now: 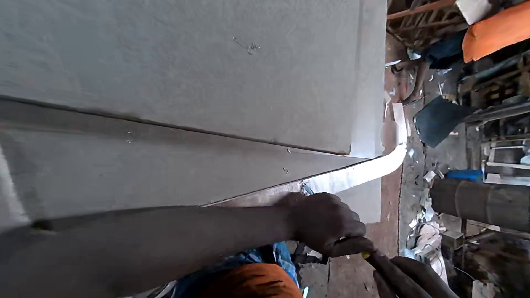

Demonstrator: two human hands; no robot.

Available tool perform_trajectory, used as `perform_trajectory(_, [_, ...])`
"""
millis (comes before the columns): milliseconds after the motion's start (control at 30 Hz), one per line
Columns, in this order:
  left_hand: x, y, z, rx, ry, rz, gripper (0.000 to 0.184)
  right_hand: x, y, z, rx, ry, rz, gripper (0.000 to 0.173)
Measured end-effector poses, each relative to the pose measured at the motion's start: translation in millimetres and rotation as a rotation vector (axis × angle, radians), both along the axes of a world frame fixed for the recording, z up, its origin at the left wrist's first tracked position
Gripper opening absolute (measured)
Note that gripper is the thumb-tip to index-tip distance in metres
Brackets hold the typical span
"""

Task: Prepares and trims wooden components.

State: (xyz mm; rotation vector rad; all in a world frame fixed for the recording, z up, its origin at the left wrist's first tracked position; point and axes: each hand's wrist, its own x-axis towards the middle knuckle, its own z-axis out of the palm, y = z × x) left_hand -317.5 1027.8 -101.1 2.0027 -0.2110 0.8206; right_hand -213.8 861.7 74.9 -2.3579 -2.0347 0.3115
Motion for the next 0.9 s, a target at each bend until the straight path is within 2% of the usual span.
perform_trajectory(267, [-2.0,-0.5,5.5,-0.078,0.011,0.035,0.03,14.0,24.0,23.2,-0.158,-0.013,0.094,0.029])
perform_trajectory(433, [2.5,4.7,4.5,-0.038,-0.044,0.124,0.028,28.9,54.9,42.2,-0.236,-0.113,0.256,0.03])
perform_trajectory(533, [4.8,2.8,2.6,0.024,-0.11,0.205,0.027,32.0,56.1,44.1,-0.249,-0.143,0.304,0.032])
perform_trajectory(633, [5.0,-0.6,1.6,0.069,-0.129,0.259,0.027,32.5,48.1,39.6,-0.222,-0.14,0.276,0.031])
perform_trajectory(900, [3.5,1.8,2.4,0.024,-0.08,0.168,0.026,32.3,48.2,37.2,-0.229,-0.097,0.248,0.03])
